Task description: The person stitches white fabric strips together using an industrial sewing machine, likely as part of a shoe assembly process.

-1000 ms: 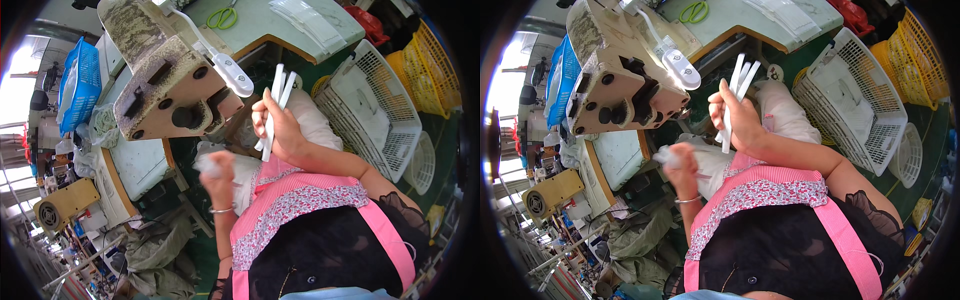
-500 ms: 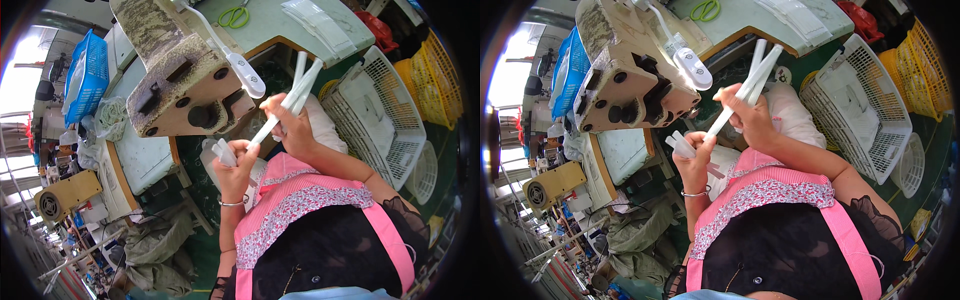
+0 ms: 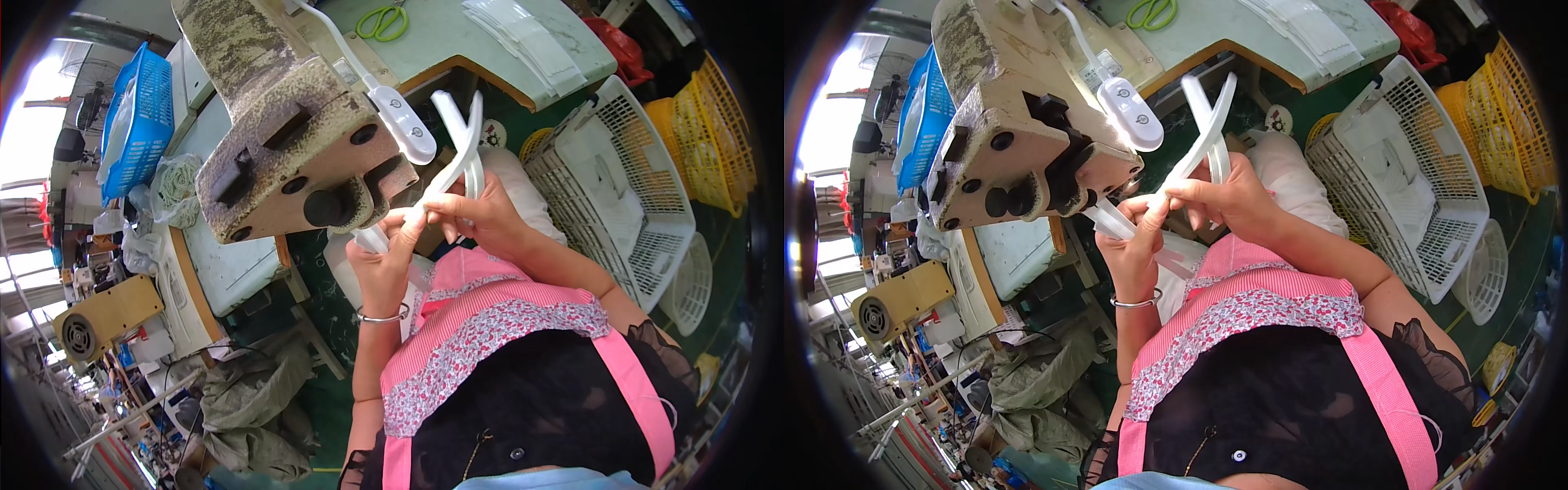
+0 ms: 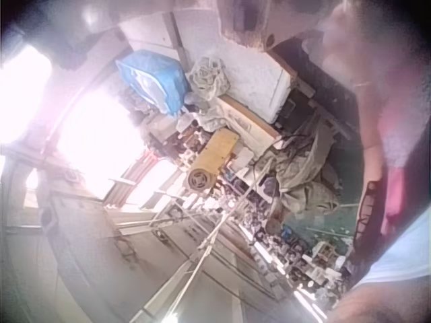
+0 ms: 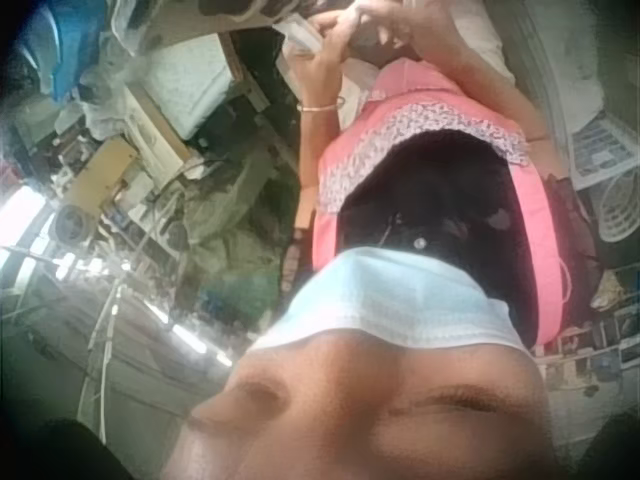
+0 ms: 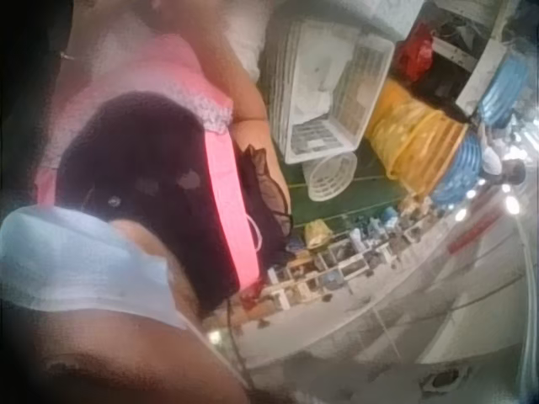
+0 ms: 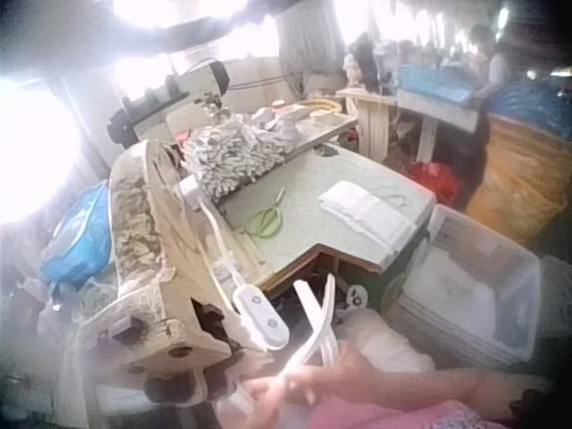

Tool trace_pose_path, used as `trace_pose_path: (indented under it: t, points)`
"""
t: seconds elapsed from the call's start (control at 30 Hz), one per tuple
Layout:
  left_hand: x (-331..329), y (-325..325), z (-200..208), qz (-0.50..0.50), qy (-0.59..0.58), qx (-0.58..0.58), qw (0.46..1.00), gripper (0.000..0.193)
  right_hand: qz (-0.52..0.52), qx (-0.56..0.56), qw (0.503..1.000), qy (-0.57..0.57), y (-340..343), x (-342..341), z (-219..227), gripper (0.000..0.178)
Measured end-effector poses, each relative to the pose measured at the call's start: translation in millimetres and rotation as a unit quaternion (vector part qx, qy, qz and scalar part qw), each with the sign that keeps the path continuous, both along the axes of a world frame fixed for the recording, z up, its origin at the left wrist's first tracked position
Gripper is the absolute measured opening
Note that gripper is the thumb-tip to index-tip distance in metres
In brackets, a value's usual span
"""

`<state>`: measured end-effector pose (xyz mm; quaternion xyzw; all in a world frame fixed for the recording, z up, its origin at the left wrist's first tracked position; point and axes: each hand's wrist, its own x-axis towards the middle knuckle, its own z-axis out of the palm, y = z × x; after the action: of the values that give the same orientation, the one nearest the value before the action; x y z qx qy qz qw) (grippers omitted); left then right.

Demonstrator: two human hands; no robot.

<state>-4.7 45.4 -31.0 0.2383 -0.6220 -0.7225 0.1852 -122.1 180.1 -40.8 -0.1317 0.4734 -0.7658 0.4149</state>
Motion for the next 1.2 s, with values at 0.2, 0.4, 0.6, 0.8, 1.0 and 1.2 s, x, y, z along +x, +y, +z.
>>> trace_pose_path:
  t: [0.2, 0.4, 0.6, 0.8, 1.0, 1.2]
  points:
    - [-7, 12, 10, 0.085, 0.074, 0.254, 0.96, 0.008, -0.048, -0.042, 0.998, -0.015, -10, 14, 3, 0.014]
    - [-8, 10, 2, 0.13, 0.082, 0.231, 0.961, 0.004, -0.07, -0.061, 0.996, 0.0, -21, 20, -10, 0.013]
    - [-8, 9, 3, 0.158, 0.07, 0.173, 0.97, 0.005, -0.066, -0.043, 0.997, 0.004, -22, 19, 0, 0.013]
    - [-8, 4, 3, 0.169, 0.05, 0.063, 0.982, 0.01, -0.065, -0.027, 0.997, 0.009, -25, 14, 2, 0.015]
    - [-6, -9, -10, 0.155, 0.056, -0.067, 0.984, 0.01, -0.01, -0.027, 0.997, 0.075, -26, -13, 9, 0.013]
    - [-3, -4, -1, 0.189, 0.073, 0.042, 0.978, 0.007, 0.021, -0.034, 0.998, 0.049, -25, -18, 12, 0.043]
